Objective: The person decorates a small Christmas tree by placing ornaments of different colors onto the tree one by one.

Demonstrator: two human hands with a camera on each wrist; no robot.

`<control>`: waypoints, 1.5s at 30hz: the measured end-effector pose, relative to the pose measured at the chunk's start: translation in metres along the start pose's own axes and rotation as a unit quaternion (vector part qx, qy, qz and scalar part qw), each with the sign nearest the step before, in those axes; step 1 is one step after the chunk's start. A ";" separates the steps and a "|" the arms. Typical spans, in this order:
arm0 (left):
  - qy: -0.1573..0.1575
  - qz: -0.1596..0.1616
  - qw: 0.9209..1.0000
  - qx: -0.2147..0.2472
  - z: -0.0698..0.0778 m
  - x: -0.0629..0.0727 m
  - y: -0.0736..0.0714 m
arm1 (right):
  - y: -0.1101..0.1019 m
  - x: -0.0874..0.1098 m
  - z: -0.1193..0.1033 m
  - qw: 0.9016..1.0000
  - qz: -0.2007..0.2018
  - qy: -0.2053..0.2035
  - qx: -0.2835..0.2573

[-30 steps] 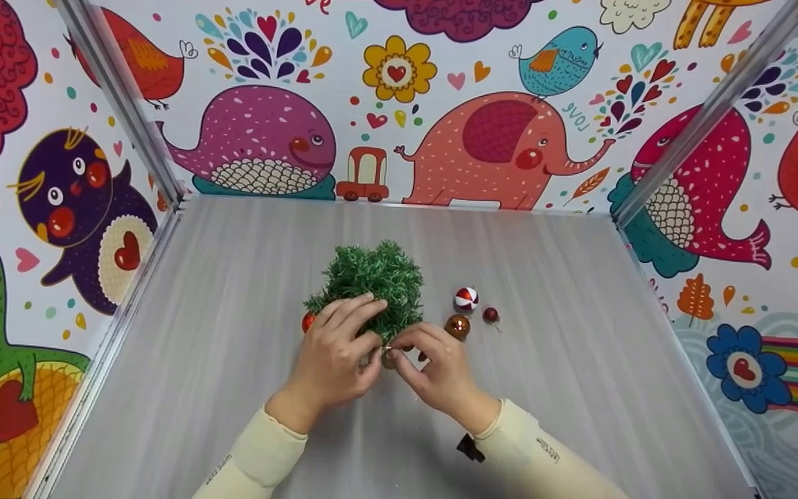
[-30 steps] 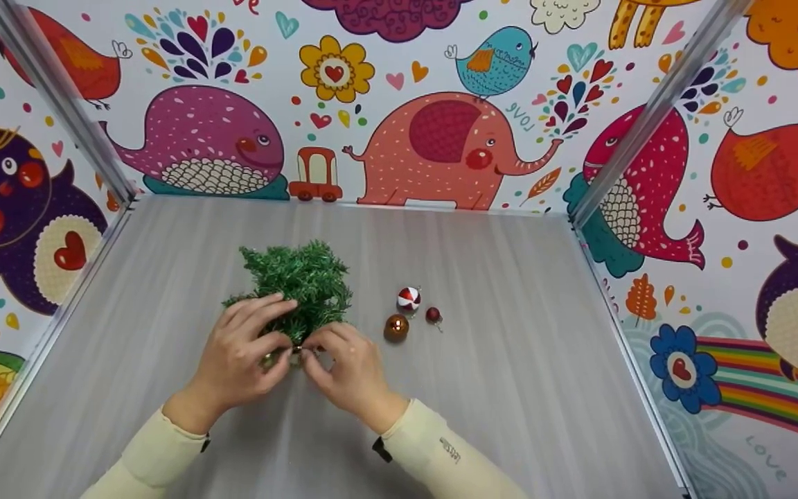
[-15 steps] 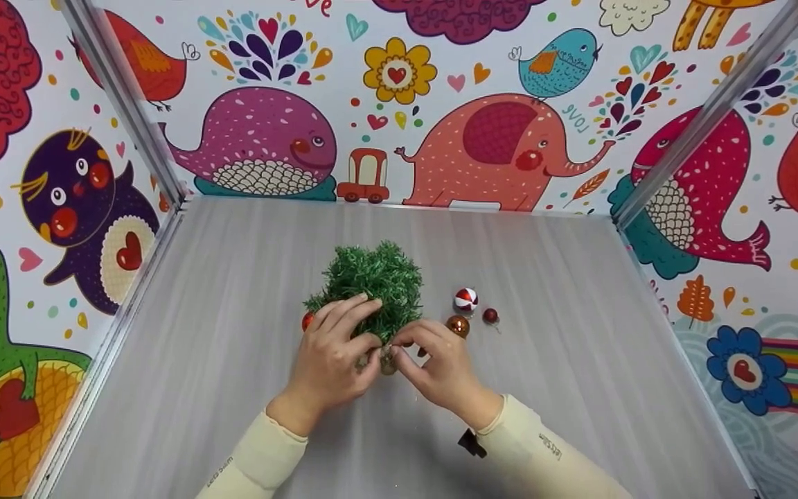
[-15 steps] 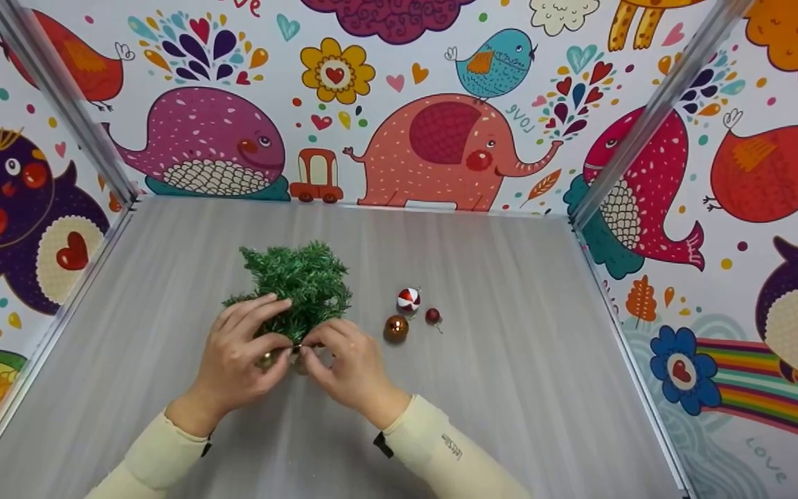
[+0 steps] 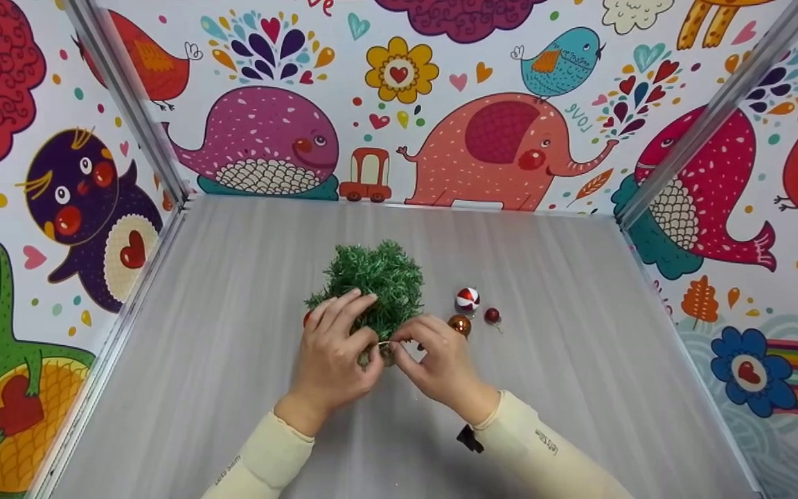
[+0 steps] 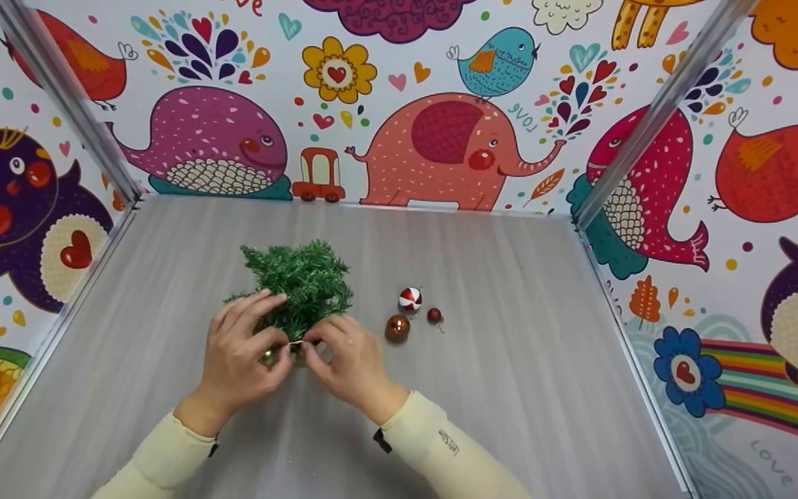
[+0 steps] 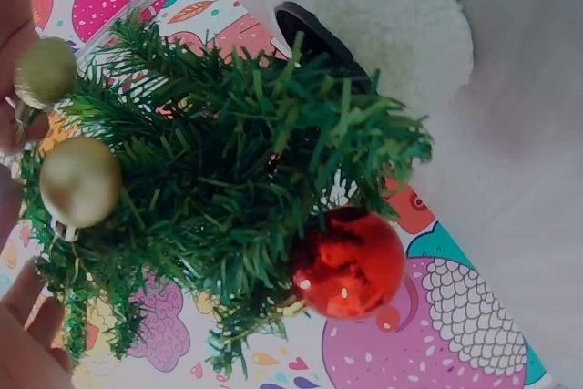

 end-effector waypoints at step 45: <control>-0.030 0.003 0.999 0.016 -0.003 -0.005 0.004 | 0.007 -0.003 0.003 1.000 0.017 0.014 0.006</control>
Point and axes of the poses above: each hand's wrist, its own x-axis away from the middle knuckle, its own y-axis out of the palm, z = x × y, the point moved 2 cm from there along -x, towards the middle knuckle, and after that the axes turned 7 degrees about x, right-handed, at the moved point
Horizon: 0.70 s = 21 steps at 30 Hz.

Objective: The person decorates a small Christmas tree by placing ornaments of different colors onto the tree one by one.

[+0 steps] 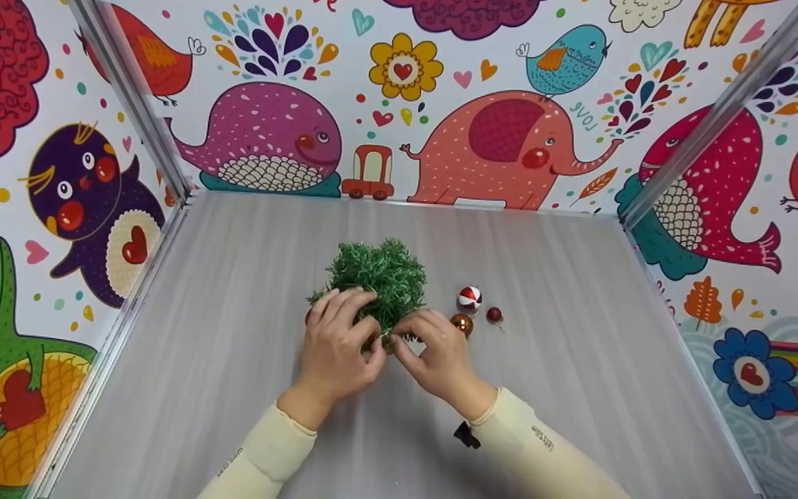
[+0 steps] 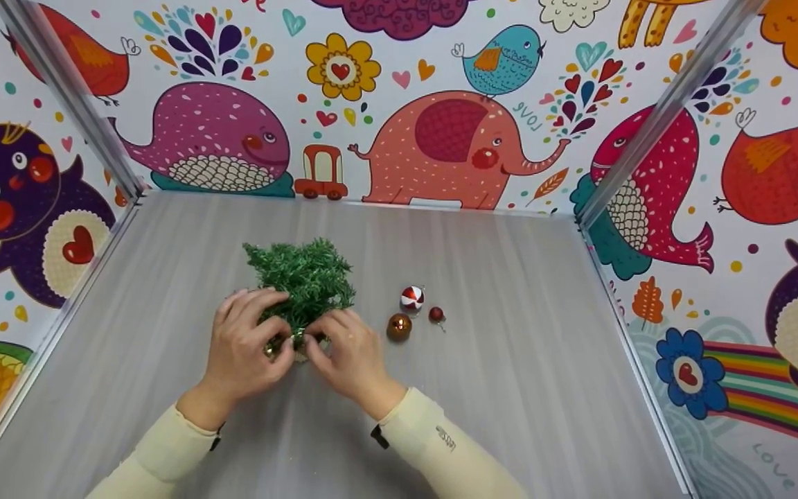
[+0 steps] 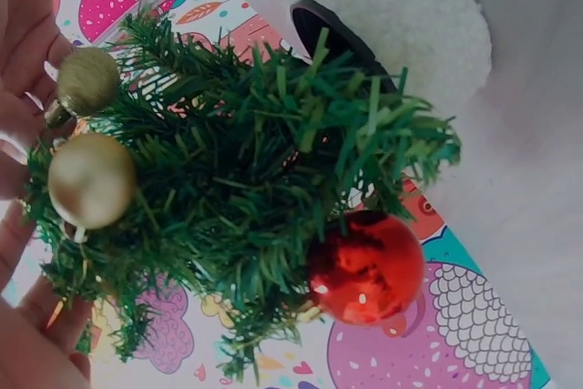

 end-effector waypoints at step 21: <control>-0.030 -0.016 0.999 -0.028 0.002 -0.005 -0.005 | 0.003 -0.003 0.001 1.000 -0.006 0.001 0.015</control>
Point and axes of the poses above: each hand's wrist, its own x-axis away from the middle knuckle, its own y-axis out of the palm, z = x × y, the point moved 2 cm from there along -x, towards the middle knuckle, and after that the axes turned 7 degrees about x, right-handed, at the moved point
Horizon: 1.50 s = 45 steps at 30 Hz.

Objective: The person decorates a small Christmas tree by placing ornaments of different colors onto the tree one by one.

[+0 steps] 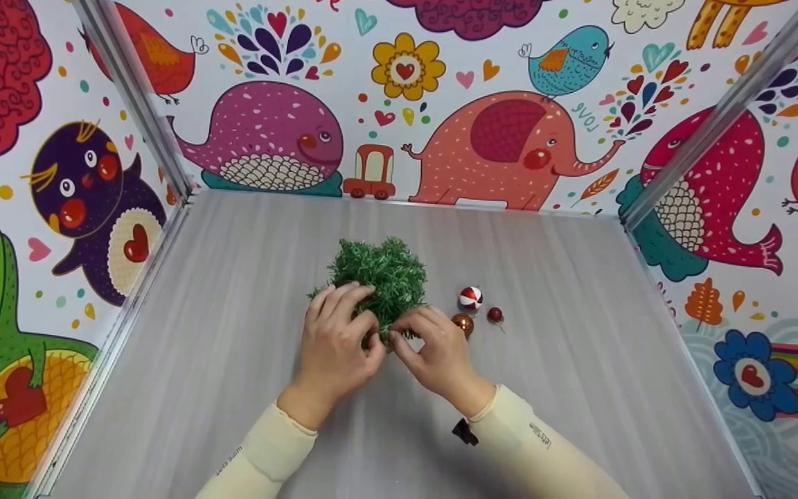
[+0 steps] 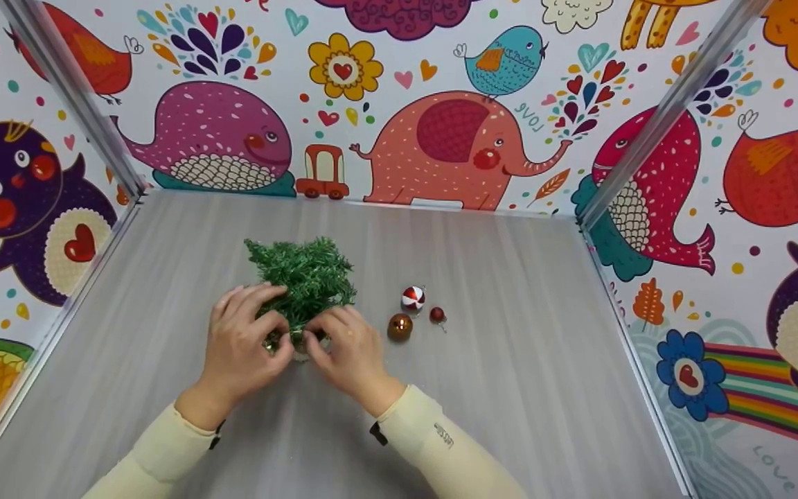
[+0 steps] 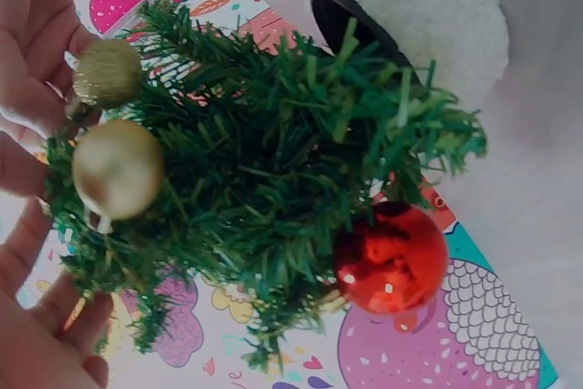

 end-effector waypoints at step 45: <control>0.068 -0.025 0.996 -0.053 0.004 0.001 -0.002 | -0.001 0.001 0.000 0.997 -0.053 0.040 0.034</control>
Point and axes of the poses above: each hand's wrist, its own x-axis away from the middle knuckle, its own y-axis out of the palm, z = x × y, the point moved 2 cm from there along -x, towards the middle knuckle, and after that the axes turned 7 degrees about x, right-handed, at the moved point
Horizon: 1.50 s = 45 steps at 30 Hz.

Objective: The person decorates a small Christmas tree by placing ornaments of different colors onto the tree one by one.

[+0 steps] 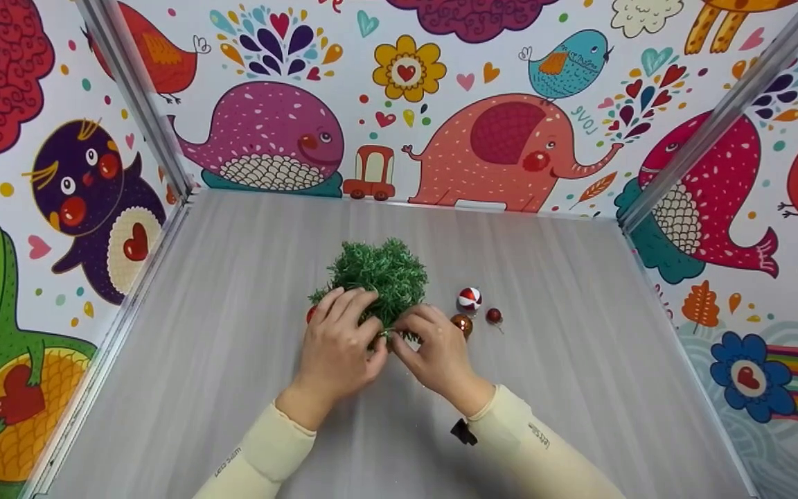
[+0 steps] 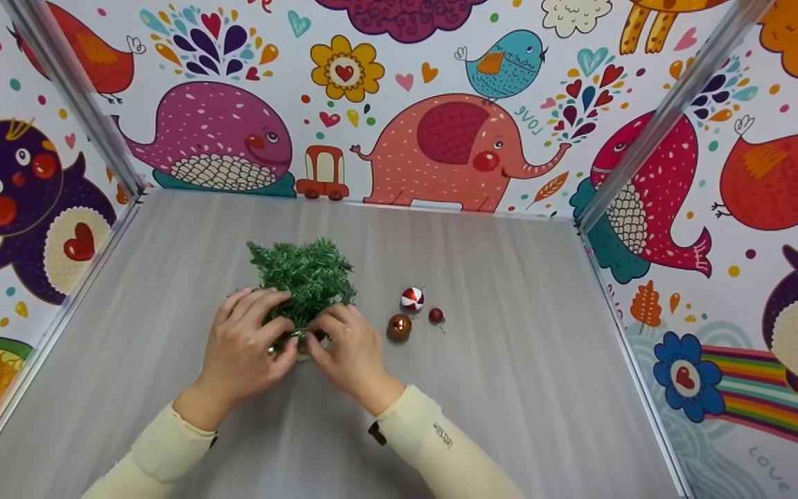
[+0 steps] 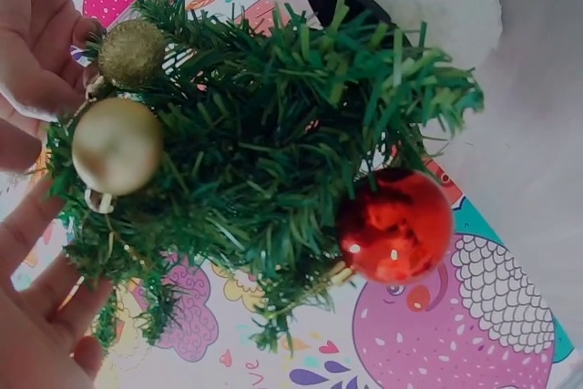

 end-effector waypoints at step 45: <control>-0.006 0.008 1.000 -0.006 0.000 0.000 0.001 | -0.014 0.011 0.014 0.997 0.055 -0.036 -0.050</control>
Point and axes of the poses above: each hand's wrist, its own x-axis away from the middle knuckle, its own y-axis out of the palm, z = x × y, the point moved 2 cm from there along -x, towards the middle knuckle, and after that the axes turned 7 degrees about x, right-handed, at the moved point
